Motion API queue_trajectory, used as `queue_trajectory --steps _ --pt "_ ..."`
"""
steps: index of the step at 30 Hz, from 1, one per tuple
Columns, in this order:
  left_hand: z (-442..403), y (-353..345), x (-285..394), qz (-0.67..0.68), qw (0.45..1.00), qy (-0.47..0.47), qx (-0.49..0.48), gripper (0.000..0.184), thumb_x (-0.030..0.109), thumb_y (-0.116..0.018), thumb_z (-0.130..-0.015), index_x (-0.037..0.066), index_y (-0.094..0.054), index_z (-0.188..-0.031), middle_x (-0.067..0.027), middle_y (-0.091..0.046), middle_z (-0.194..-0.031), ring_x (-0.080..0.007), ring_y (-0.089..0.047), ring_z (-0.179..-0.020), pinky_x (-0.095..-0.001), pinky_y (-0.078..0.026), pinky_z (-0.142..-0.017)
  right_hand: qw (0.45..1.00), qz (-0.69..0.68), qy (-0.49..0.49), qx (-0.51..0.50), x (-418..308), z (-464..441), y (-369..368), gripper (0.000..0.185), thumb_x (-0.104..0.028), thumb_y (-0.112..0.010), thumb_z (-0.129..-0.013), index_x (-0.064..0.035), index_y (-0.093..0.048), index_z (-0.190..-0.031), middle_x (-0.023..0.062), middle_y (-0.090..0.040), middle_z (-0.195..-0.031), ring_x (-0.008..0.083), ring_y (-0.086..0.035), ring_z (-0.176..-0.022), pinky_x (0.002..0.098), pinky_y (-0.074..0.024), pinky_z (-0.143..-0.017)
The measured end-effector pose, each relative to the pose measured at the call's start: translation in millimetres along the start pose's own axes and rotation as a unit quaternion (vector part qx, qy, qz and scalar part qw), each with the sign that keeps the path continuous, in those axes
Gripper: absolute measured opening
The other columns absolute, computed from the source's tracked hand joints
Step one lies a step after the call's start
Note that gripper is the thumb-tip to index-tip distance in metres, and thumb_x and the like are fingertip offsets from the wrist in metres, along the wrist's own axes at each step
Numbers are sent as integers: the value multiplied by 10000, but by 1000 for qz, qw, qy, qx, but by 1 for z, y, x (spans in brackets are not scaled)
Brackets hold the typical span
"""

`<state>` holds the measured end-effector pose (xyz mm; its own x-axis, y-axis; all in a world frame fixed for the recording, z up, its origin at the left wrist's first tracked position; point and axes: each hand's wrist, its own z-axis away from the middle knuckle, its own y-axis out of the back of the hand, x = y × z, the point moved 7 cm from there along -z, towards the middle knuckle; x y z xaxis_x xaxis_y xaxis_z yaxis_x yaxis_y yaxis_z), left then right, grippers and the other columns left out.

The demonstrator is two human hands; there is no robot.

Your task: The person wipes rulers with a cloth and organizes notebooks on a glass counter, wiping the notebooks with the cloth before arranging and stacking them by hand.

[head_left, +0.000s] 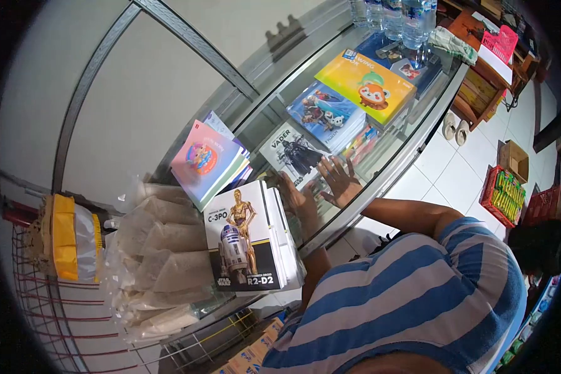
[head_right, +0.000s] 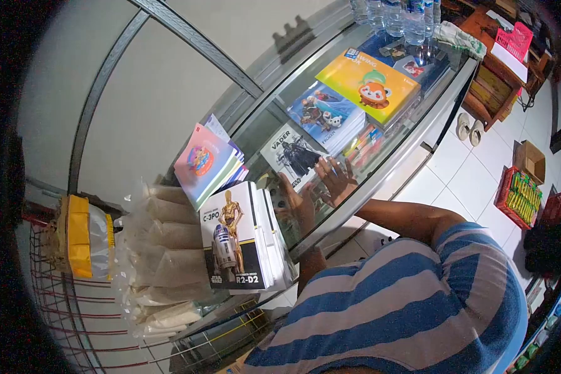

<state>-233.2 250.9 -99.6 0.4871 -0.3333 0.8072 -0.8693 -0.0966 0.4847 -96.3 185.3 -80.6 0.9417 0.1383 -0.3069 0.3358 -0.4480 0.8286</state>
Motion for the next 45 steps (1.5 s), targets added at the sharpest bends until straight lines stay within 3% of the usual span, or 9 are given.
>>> queue_trajectory --steps 5,16,22,31,36,40,41,43,45 --pt "2 3 12 -109 991 60 -51 824 356 -634 -850 71 -220 -1503 -227 -287 -1506 -405 -266 -1389 -475 -196 -1124 999 2 16 36 -1 1 1 822 -424 -574 -807 -44 -265 -1467 171 -241 -1535 344 -216 -1421 588 -76 -1114" --pt "13 10 21 -50 993 107 13 797 402 -652 -817 48 -325 -1451 -248 -468 -1362 -419 -480 -1213 -481 -341 -1022 996 -47 -16 76 8 2 -11 820 -474 -477 -824 -23 -250 -1471 179 -203 -1552 330 -188 -1433 570 -17 -1110" --pt "24 -10 -34 -169 978 -47 111 773 383 -626 -812 -9 -344 -1415 -243 -557 -1249 -407 -612 -934 -517 -399 -919 985 133 9 109 12 2 -31 796 -465 -394 -858 40 -232 -1451 229 -177 -1544 329 -205 -1417 544 -50 -1103" --pt "33 -12 -26 -363 900 -173 167 846 425 -591 -815 -72 -273 -1422 -279 -555 -1222 -397 -618 -933 -540 -404 -890 967 51 55 244 8 -5 -30 714 -329 -456 -870 47 -238 -1436 237 -200 -1532 335 -227 -1411 527 -161 -1085" --pt "124 -26 -14 -341 918 -139 146 670 409 -551 -865 5 -404 -1378 -234 -554 -1243 -375 -551 -1068 -502 -391 -937 982 -86 122 112 6 27 10 719 -329 -507 -858 62 -262 -1409 248 -207 -1517 318 -265 -1386 517 -266 -1033" --pt "172 -26 35 -322 928 -142 120 550 397 -519 -905 66 -509 -1344 -198 -552 -1260 -357 -497 -1176 -471 -380 -975 908 3 123 -400 22 71 -10 618 -309 -549 -852 86 -404 -1305 270 -407 -1383 329 -476 -1203 501 -379 -917" --pt "170 -15 66 -323 928 -138 129 550 397 -519 -905 66 -509 -1344 -198 -552 -1260 -357 -497 -1176 -471 -380 -975 950 41 213 -223 15 73 12 478 -300 -573 -842 49 -516 -1165 234 -523 -1208 309 -541 -1002 463 -413 -829" --pt "183 56 88 -110 989 -12 -95 414 299 -585 -869 48 -597 -1198 -160 -613 -1164 -272 -564 -1047 -387 -438 -889 950 75 300 -38 -6 76 68 360 -290 -596 -831 12 -629 -1025 199 -639 -1032 288 -607 -802 424 -447 -742" --pt "189 76 139 117 938 105 -310 279 200 -651 -834 29 -684 -1052 -123 -674 -1069 -187 -631 -917 -303 -495 -804 856 -195 259 -404 -48 66 93 220 -220 -602 -821 -20 -668 -759 102 -649 -715 219 -533 -542 321 -436 -591"
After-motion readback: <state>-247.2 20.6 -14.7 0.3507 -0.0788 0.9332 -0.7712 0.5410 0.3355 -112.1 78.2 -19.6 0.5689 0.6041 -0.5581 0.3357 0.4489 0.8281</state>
